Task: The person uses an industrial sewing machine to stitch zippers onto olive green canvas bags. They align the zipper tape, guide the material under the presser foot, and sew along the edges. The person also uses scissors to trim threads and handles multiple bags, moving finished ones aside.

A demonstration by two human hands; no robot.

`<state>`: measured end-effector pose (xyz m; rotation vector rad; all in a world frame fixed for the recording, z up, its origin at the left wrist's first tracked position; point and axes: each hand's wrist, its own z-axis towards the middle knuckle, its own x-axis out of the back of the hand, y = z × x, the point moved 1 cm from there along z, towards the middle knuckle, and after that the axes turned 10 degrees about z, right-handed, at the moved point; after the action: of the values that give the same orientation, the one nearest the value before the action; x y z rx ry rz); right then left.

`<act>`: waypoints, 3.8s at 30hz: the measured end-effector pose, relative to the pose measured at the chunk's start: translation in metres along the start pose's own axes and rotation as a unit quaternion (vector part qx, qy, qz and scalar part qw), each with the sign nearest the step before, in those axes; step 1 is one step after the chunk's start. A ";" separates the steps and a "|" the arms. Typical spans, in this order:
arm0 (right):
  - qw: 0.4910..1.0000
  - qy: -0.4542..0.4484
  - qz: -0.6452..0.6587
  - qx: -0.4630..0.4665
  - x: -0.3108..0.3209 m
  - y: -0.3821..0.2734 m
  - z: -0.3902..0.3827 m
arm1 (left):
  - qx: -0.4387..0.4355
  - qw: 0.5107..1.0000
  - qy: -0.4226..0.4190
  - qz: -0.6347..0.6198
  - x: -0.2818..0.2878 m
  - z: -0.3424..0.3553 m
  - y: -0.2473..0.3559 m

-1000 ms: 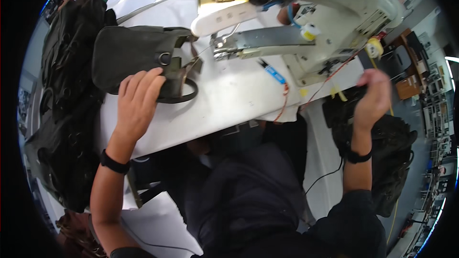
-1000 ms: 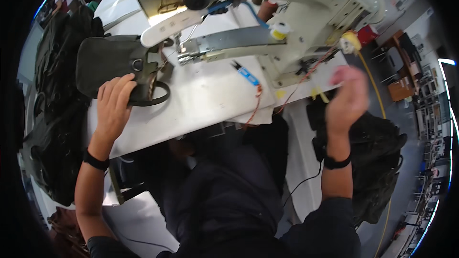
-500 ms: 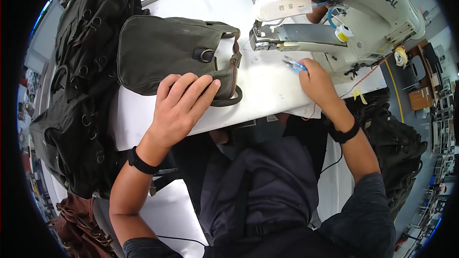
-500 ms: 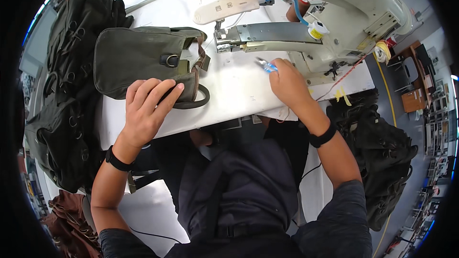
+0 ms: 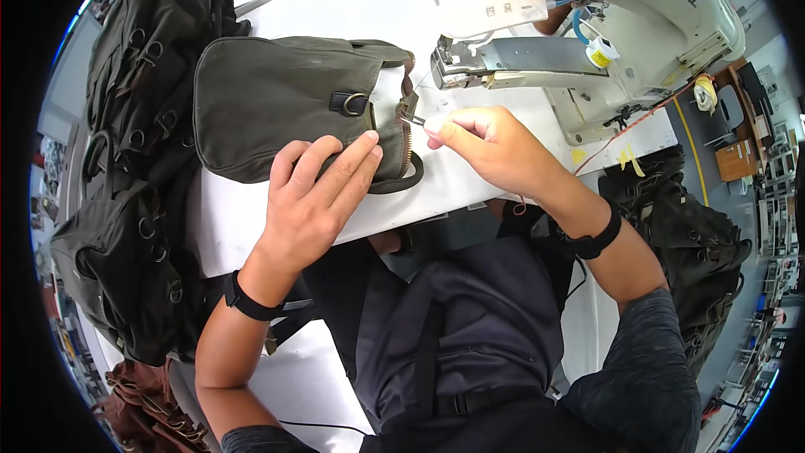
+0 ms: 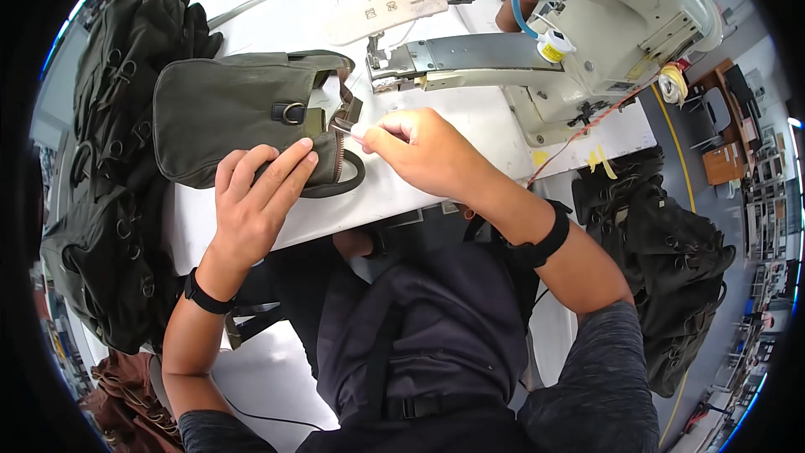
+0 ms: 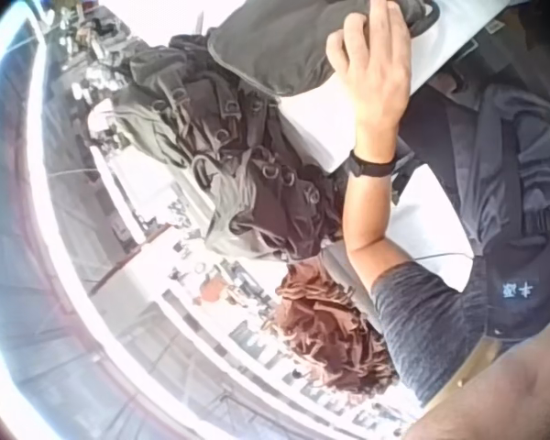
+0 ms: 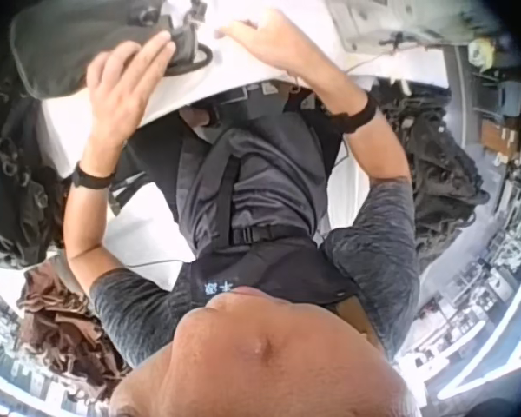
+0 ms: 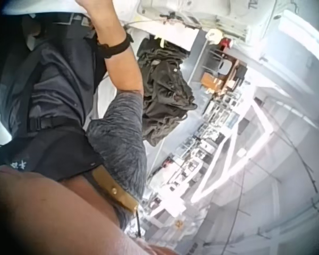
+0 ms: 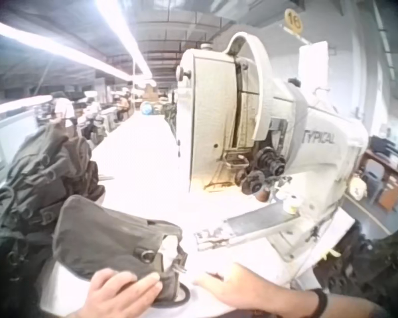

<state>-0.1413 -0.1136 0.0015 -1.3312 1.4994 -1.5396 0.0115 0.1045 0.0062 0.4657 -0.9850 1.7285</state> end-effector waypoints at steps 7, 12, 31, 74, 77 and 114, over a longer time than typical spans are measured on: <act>0.999 0.002 0.041 0.008 -0.013 -0.008 0.014 | 0.007 1.000 -0.002 0.002 0.002 0.001 0.002; 0.999 0.030 0.025 0.034 -0.013 -0.011 -0.001 | 0.011 1.000 0.001 -0.004 0.001 -0.003 0.000; 0.986 0.062 0.154 0.031 -0.013 0.011 0.001 | 0.014 0.996 -0.083 -0.007 0.010 0.003 0.003; 0.914 0.298 -0.176 0.210 0.072 0.110 -0.016 | 0.336 0.903 -0.254 0.078 0.127 -0.045 -0.029; 0.910 0.306 -0.158 0.232 0.068 0.110 -0.015 | 0.289 0.917 -0.259 0.090 0.146 -0.039 -0.030; 0.925 0.284 -0.150 0.202 0.069 0.099 -0.012 | 0.673 0.570 -0.077 -0.466 0.001 -0.019 -0.103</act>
<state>-0.1953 -0.1905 -0.0755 -0.9381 1.2064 -2.4352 0.1085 0.1319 0.0360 1.7362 0.7392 1.0528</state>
